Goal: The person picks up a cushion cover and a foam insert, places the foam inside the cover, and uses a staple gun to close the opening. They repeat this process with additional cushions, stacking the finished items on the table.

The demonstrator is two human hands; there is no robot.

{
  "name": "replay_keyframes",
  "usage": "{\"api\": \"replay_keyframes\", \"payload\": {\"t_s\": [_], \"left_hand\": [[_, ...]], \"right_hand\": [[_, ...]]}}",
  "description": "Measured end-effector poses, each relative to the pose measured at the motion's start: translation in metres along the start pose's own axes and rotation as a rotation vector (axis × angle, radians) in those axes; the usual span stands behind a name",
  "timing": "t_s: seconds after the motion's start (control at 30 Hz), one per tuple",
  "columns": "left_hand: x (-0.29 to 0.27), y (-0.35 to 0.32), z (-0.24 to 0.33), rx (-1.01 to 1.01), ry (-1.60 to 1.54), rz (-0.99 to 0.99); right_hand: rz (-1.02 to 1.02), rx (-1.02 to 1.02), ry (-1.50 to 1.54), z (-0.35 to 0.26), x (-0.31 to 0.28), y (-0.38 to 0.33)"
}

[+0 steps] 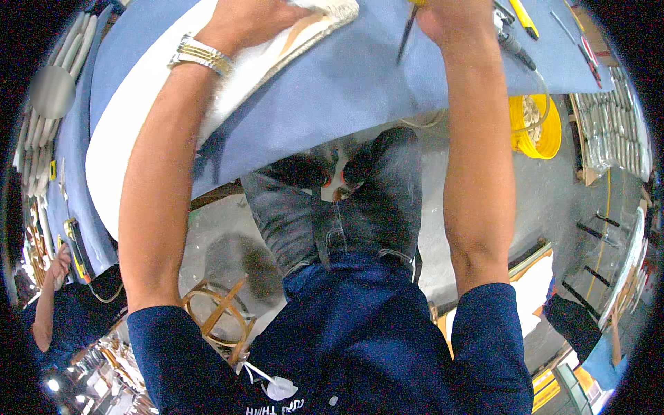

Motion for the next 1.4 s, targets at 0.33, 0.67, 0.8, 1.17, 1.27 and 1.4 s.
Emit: {"api": "replay_keyframes", "payload": {"t_s": [0.33,0.67,0.8,1.17,1.27,1.4], "left_hand": [[0.017,-0.04,0.022,0.138,0.131,0.112],[-0.117,-0.352,-0.022,-0.835,0.17,0.515],[-0.068,-0.388,0.003,-0.759,-0.138,1.113],[-0.091,-0.374,-0.055,-0.922,0.14,0.994],[-0.092,-0.387,-0.042,-0.933,-0.058,1.031],[-0.075,-0.407,0.007,-0.757,0.017,1.101]], "right_hand": [[-0.015,0.061,-0.795,0.061,0.008,0.028],[-0.067,0.521,-0.418,0.081,0.001,0.022],[-0.172,0.496,-0.338,0.091,0.023,0.05],[-0.246,0.251,-0.893,0.037,-0.022,-0.001],[-0.135,0.086,-0.948,-0.005,-0.007,-0.004],[-0.206,-0.068,-0.893,-0.052,0.048,-0.023]]}}
Point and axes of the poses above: each hand's wrist, its own y-axis towards the middle knuckle, its own x-axis out of the palm, z = x × y, the point moved 6 cm from there along y, towards the middle knuckle, and after that the axes turned 9 degrees about x, right-handed, at the moved point
